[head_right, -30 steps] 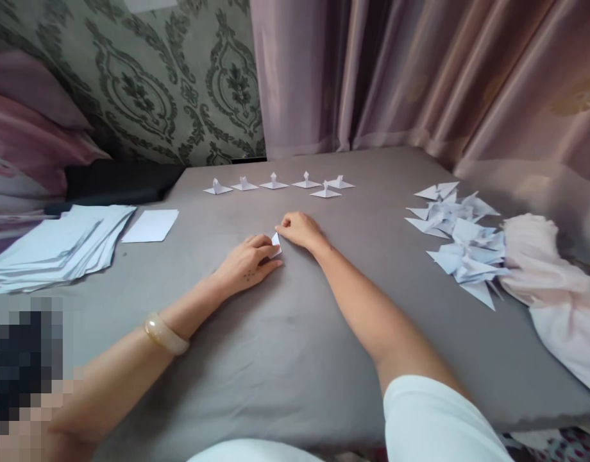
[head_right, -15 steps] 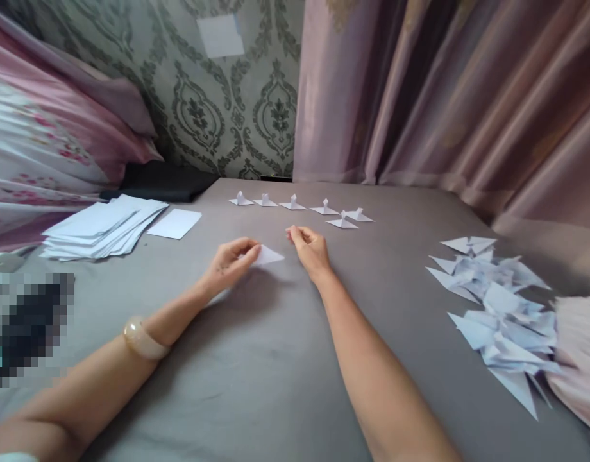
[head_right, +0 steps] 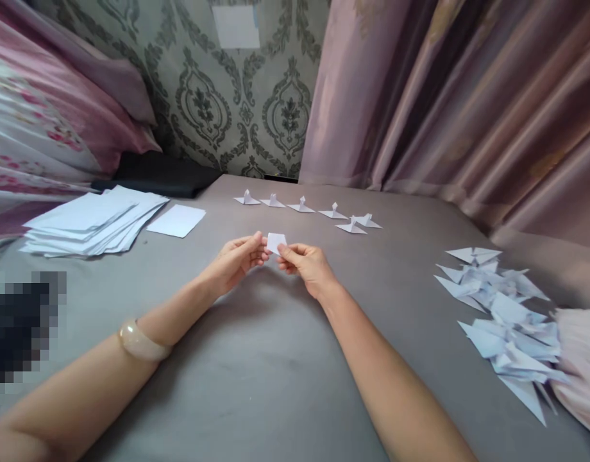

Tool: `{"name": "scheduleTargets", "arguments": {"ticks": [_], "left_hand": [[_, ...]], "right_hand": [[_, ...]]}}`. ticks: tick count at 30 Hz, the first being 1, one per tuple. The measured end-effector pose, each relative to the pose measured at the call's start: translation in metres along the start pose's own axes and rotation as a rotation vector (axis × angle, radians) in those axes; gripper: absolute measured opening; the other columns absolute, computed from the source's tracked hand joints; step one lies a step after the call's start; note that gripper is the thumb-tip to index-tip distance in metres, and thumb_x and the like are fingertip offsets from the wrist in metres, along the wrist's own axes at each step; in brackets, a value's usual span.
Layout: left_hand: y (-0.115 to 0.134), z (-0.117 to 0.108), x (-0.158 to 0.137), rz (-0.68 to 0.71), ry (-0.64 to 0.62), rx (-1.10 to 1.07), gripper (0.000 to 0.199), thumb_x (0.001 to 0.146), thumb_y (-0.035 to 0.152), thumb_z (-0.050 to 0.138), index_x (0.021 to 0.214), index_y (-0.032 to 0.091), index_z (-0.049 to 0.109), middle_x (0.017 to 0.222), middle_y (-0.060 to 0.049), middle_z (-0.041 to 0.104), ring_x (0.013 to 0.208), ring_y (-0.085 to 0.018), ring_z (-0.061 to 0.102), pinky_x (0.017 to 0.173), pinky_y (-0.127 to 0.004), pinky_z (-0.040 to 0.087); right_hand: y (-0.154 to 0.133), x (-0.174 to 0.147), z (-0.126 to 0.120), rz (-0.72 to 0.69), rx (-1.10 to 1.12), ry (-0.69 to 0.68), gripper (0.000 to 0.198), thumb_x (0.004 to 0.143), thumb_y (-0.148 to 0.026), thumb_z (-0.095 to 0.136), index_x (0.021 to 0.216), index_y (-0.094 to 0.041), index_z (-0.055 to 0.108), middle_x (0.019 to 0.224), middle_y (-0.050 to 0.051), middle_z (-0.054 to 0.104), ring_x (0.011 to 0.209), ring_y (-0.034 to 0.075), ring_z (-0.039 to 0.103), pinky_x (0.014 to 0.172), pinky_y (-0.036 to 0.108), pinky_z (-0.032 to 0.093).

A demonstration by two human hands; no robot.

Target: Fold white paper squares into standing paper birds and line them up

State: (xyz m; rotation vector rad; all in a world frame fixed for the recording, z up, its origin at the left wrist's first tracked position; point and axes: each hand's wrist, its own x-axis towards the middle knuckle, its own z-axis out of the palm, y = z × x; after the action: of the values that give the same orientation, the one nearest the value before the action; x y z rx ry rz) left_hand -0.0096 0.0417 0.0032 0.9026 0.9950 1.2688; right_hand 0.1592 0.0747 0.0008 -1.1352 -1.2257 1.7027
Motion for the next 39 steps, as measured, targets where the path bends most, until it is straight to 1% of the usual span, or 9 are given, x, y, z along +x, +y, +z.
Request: {"name": "scheduleTargets", "arguments": {"ticks": [4, 8, 13, 21, 23, 26, 29, 35, 39], "left_hand": [[-0.004, 0.001, 0.000, -0.042, -0.053, -0.048, 0.030, 0.071, 0.036, 0.079, 0.087, 0.012, 0.070, 0.078, -0.003, 0.066, 0.071, -0.009, 0.059, 0.067, -0.022, 0.043], [-0.009, -0.002, 0.003, -0.048, 0.007, -0.097, 0.028, 0.070, 0.033, 0.080, 0.084, 0.011, 0.071, 0.076, -0.004, 0.066, 0.069, -0.011, 0.060, 0.066, -0.023, 0.044], [-0.011, -0.004, 0.005, -0.047, 0.058, -0.142, 0.029, 0.064, 0.033, 0.082, 0.079, 0.012, 0.069, 0.068, -0.001, 0.063, 0.062, -0.009, 0.057, 0.065, -0.024, 0.044], [-0.009, -0.009, 0.006, 0.003, 0.060, 0.027, 0.031, 0.062, 0.038, 0.083, 0.075, 0.013, 0.070, 0.062, 0.001, 0.058, 0.056, -0.007, 0.048, 0.058, -0.022, 0.038], [-0.009, -0.010, 0.006, 0.006, 0.052, 0.081, 0.032, 0.063, 0.040, 0.082, 0.075, 0.012, 0.071, 0.065, 0.000, 0.060, 0.057, -0.007, 0.048, 0.058, -0.023, 0.037], [-0.010, -0.008, 0.006, -0.005, 0.013, 0.135, 0.032, 0.064, 0.041, 0.080, 0.075, 0.012, 0.072, 0.070, -0.002, 0.063, 0.060, -0.008, 0.050, 0.060, -0.023, 0.037], [-0.010, -0.006, 0.004, -0.034, -0.027, 0.165, 0.031, 0.064, 0.040, 0.081, 0.073, 0.013, 0.071, 0.069, -0.002, 0.063, 0.060, -0.007, 0.049, 0.059, -0.023, 0.035], [-0.005, -0.005, 0.002, -0.187, -0.095, 0.195, 0.026, 0.065, 0.034, 0.077, 0.069, 0.010, 0.068, 0.062, -0.001, 0.057, 0.053, -0.006, 0.044, 0.054, -0.022, 0.033], [-0.001, -0.004, 0.001, -0.248, -0.033, 0.275, 0.024, 0.067, 0.030, 0.076, 0.061, 0.011, 0.062, 0.053, 0.002, 0.050, 0.046, -0.005, 0.039, 0.047, -0.021, 0.025]], "right_hand": [[0.002, -0.002, 0.010, 0.009, 0.143, 0.008, 0.031, 0.059, -0.044, 0.083, 0.068, -0.018, 0.069, 0.068, 0.000, 0.069, 0.059, 0.007, 0.060, 0.058, 0.020, 0.047], [0.007, -0.005, 0.019, 0.014, 0.151, 0.019, 0.028, 0.059, -0.041, 0.084, 0.070, -0.019, 0.071, 0.073, 0.001, 0.072, 0.064, 0.009, 0.065, 0.061, 0.019, 0.052], [0.011, -0.010, 0.026, 0.024, 0.108, -0.047, 0.023, 0.065, -0.034, 0.082, 0.079, -0.018, 0.074, 0.088, 0.006, 0.075, 0.078, 0.014, 0.071, 0.070, 0.023, 0.057], [0.009, -0.013, 0.023, 0.059, 0.059, -0.132, 0.018, 0.065, -0.023, 0.079, 0.081, -0.017, 0.073, 0.089, 0.006, 0.075, 0.084, 0.016, 0.070, 0.080, 0.029, 0.056], [0.006, -0.011, 0.020, 0.050, 0.011, -0.094, 0.020, 0.066, -0.026, 0.077, 0.084, -0.018, 0.073, 0.088, 0.005, 0.074, 0.084, 0.016, 0.069, 0.078, 0.028, 0.054], [0.004, -0.009, 0.017, -0.023, -0.005, 0.042, 0.025, 0.070, -0.038, 0.074, 0.085, -0.018, 0.073, 0.082, 0.003, 0.071, 0.078, 0.014, 0.065, 0.068, 0.025, 0.051], [0.004, -0.007, 0.015, -0.073, -0.009, 0.080, 0.031, 0.066, -0.045, 0.077, 0.081, -0.018, 0.072, 0.073, 0.002, 0.068, 0.069, 0.012, 0.060, 0.063, 0.024, 0.047], [0.009, -0.004, 0.010, -0.020, -0.070, 0.091, 0.025, 0.063, -0.037, 0.078, 0.073, -0.015, 0.069, 0.067, 0.002, 0.065, 0.060, 0.009, 0.054, 0.059, 0.024, 0.043], [0.008, -0.002, 0.008, -0.003, -0.144, 0.100, 0.017, 0.068, -0.031, 0.073, 0.070, -0.015, 0.067, 0.062, 0.000, 0.061, 0.055, 0.008, 0.050, 0.055, 0.022, 0.040]]}}
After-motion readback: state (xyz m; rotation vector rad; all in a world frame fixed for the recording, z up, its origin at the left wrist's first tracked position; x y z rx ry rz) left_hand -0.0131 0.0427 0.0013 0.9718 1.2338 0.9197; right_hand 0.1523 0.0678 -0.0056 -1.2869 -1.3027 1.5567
